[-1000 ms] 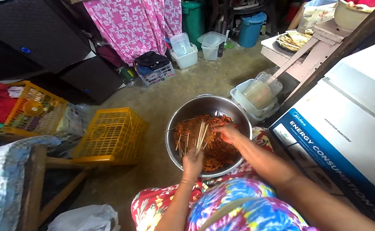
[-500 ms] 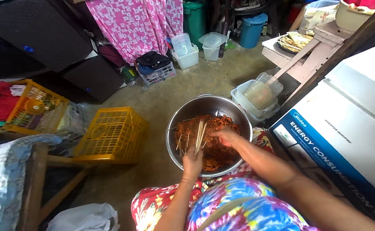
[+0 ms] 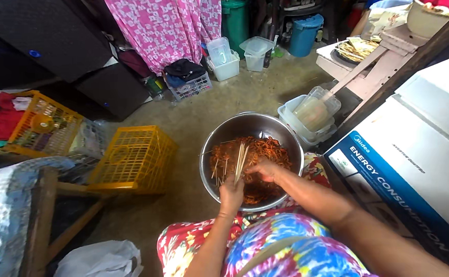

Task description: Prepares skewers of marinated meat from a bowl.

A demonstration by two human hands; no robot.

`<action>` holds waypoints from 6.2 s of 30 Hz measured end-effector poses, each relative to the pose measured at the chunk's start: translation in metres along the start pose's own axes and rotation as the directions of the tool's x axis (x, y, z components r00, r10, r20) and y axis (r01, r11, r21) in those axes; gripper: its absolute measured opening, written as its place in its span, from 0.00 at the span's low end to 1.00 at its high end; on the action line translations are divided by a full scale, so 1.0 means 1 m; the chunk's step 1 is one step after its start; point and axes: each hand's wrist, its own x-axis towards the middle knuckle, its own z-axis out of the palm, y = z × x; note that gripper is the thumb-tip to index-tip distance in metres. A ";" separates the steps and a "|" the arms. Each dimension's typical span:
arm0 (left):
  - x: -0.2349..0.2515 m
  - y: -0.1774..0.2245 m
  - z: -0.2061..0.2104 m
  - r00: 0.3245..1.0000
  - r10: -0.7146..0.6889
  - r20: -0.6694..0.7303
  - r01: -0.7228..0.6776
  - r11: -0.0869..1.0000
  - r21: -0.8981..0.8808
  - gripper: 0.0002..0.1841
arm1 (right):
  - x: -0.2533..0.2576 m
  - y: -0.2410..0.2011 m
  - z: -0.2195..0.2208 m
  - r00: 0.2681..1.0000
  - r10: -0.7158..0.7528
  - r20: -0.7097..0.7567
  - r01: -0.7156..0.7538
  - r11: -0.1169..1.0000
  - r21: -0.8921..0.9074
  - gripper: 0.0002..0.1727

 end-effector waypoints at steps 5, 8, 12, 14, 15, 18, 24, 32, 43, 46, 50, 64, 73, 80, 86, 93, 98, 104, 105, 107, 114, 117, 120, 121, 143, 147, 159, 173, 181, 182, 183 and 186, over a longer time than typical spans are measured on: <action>0.000 -0.001 0.001 1.000 -0.006 -0.008 0.006 1.000 0.014 0.09 | 0.001 0.002 0.000 1.000 -0.003 -0.015 0.003 1.000 -0.010 0.32; 0.000 -0.001 0.000 1.000 0.002 -0.013 -0.002 1.000 0.005 0.10 | -0.001 -0.002 -0.001 1.000 -0.016 -0.016 0.016 1.000 -0.012 0.27; 0.000 -0.002 0.000 1.000 0.009 -0.008 -0.009 1.000 0.009 0.09 | 0.002 -0.011 -0.011 0.993 -0.081 -0.090 0.092 0.987 0.129 0.11; 0.000 0.000 -0.001 1.000 0.013 0.008 -0.014 1.000 0.016 0.10 | 0.004 -0.010 -0.011 0.987 -0.087 -0.136 0.107 0.983 0.147 0.10; 0.000 0.000 -0.001 1.000 0.015 0.011 -0.015 1.000 0.015 0.11 | 0.005 -0.009 -0.010 0.986 -0.087 -0.143 0.106 0.986 0.131 0.12; -0.001 -0.001 -0.001 1.000 0.018 -0.003 -0.018 1.000 -0.002 0.10 | 0.004 -0.005 -0.005 0.988 -0.090 -0.123 0.096 0.994 0.048 0.15; 0.000 -0.003 -0.001 1.000 0.019 -0.009 -0.019 1.000 -0.009 0.10 | 0.003 -0.006 -0.008 0.990 -0.115 -0.080 0.119 0.991 0.052 0.14; 0.000 -0.003 0.000 1.000 0.020 0.000 -0.020 1.000 -0.005 0.10 | 0.003 -0.008 -0.001 0.975 -0.126 -0.180 0.152 0.979 0.137 0.08; 0.000 -0.001 -0.001 1.000 -0.008 -0.024 0.006 0.999 -0.045 0.10 | 0.004 -0.006 -0.003 0.996 -0.055 -0.073 0.062 0.993 0.104 0.11; 0.001 -0.004 -0.001 0.996 0.011 -0.086 -0.018 0.996 -0.089 0.09 | 0.001 -0.011 -0.011 0.995 -0.098 -0.013 0.098 0.995 0.028 0.13; 0.003 -0.006 -0.002 0.995 0.002 -0.098 -0.011 0.996 -0.090 0.09 | 0.008 -0.018 -0.026 0.965 -0.209 -0.161 0.223 0.972 0.078 0.15; 0.001 0.000 -0.002 0.999 0.007 0.047 -0.006 1.000 -0.009 0.08 | 0.017 -0.018 -0.033 0.931 -0.290 -0.224 0.313 0.947 0.077 0.12; 0.001 -0.001 -0.002 0.999 0.006 0.045 -0.007 1.000 0.018 0.08 | 0.008 -0.020 -0.029 0.941 -0.313 -0.131 0.294 0.945 -0.143 0.07; 0.000 0.001 -0.002 0.999 -0.004 0.031 0.004 1.000 0.010 0.09 | 0.006 -0.020 -0.024 0.976 -0.143 -0.163 0.156 0.985 0.070 0.11; 0.000 0.000 -0.002 1.000 -0.007 0.023 0.006 1.000 0.027 0.09 | 0.004 -0.015 -0.022 0.995 -0.055 -0.083 0.062 0.995 0.082 0.15; 0.003 0.001 -0.003 0.997 -0.065 -0.037 0.065 0.998 0.018 0.09 | 0.001 -0.013 -0.031 0.942 -0.321 0.101 0.336 0.907 -0.254 0.27; 0.003 0.001 -0.003 0.998 -0.059 -0.022 0.059 0.998 0.013 0.09 | 0.006 -0.012 -0.031 0.916 -0.402 0.018 0.384 0.861 -0.334 0.09; 0.001 -0.001 -0.003 1.000 -0.004 0.007 0.005 0.999 -0.033 0.10 | 0.008 -0.018 -0.026 0.964 -0.179 -0.194 0.193 0.979 0.058 0.11; 0.001 -0.001 -0.003 1.000 0.002 0.012 -0.002 0.999 -0.035 0.10 | 0.009 -0.019 -0.026 0.965 -0.159 -0.206 0.182 0.979 0.094 0.12; 0.001 0.000 -0.003 1.000 0.011 0.015 -0.011 0.999 -0.042 0.10 | 0.010 -0.019 -0.026 0.967 -0.137 -0.214 0.169 0.976 0.136 0.13; 0.001 -0.001 -0.002 0.999 0.031 0.026 -0.030 0.999 -0.041 0.10 | 0.010 -0.020 -0.030 0.984 -0.085 -0.157 0.109 0.983 0.149 0.08; 0.000 -0.001 -0.003 0.999 0.036 0.033 -0.035 0.999 -0.032 0.09 | 0.009 -0.022 -0.031 0.990 -0.071 -0.122 0.085 0.989 0.118 0.09; 0.000 -0.003 -0.003 0.998 0.044 0.035 -0.043 0.999 -0.022 0.09 | 0.007 -0.022 -0.031 0.982 -0.131 -0.135 0.137 0.990 0.037 0.07; 0.000 -0.003 -0.003 0.998 0.042 0.037 -0.042 0.999 -0.021 0.09 | 0.007 -0.022 -0.032 0.978 -0.159 -0.136 0.160 0.987 -0.005 0.08; -0.001 -0.002 -0.002 0.999 0.021 0.034 -0.020 0.999 -0.036 0.09 | -0.003 0.000 0.001 0.999 0.035 0.037 -0.036 0.999 0.032 0.22; -0.001 0.000 -0.001 1.000 0.010 0.016 -0.010 1.000 -0.025 0.08 | -0.002 0.002 0.005 0.998 0.042 0.039 -0.043 0.998 0.037 0.20; 0.000 -0.001 -0.001 1.000 0.013 0.022 -0.013 1.000 -0.001 0.08 | 0.000 -0.002 -0.004 0.998 -0.019 -0.066 0.021 0.999 0.034 0.21; -0.001 0.002 -0.003 1.000 -0.011 0.029 0.011 1.000 0.025 0.09 | 0.004 -0.006 -0.005 0.985 -0.048 -0.167 0.070 0.989 0.128 0.13; 0.000 0.000 -0.002 0.999 -0.016 -0.029 0.017 0.999 0.039 0.09 | 0.002 -0.012 -0.008 0.987 -0.093 -0.129 0.099 0.994 0.044 0.15; 0.000 0.000 -0.002 0.998 -0.010 -0.059 0.012 0.999 0.035 0.09 | 0.005 -0.015 -0.015 0.975 -0.143 -0.170 0.136 0.989 -0.051 0.17; 0.000 0.000 -0.001 0.996 -0.006 -0.089 0.009 0.999 0.032 0.09 | 0.008 -0.017 -0.023 0.952 -0.205 -0.226 0.167 0.970 -0.178 0.17; -0.001 0.001 0.000 0.990 0.005 -0.143 -0.001 1.000 0.031 0.09 | 0.018 -0.020 -0.050 0.875 -0.359 -0.326 0.134 0.825 -0.549 0.14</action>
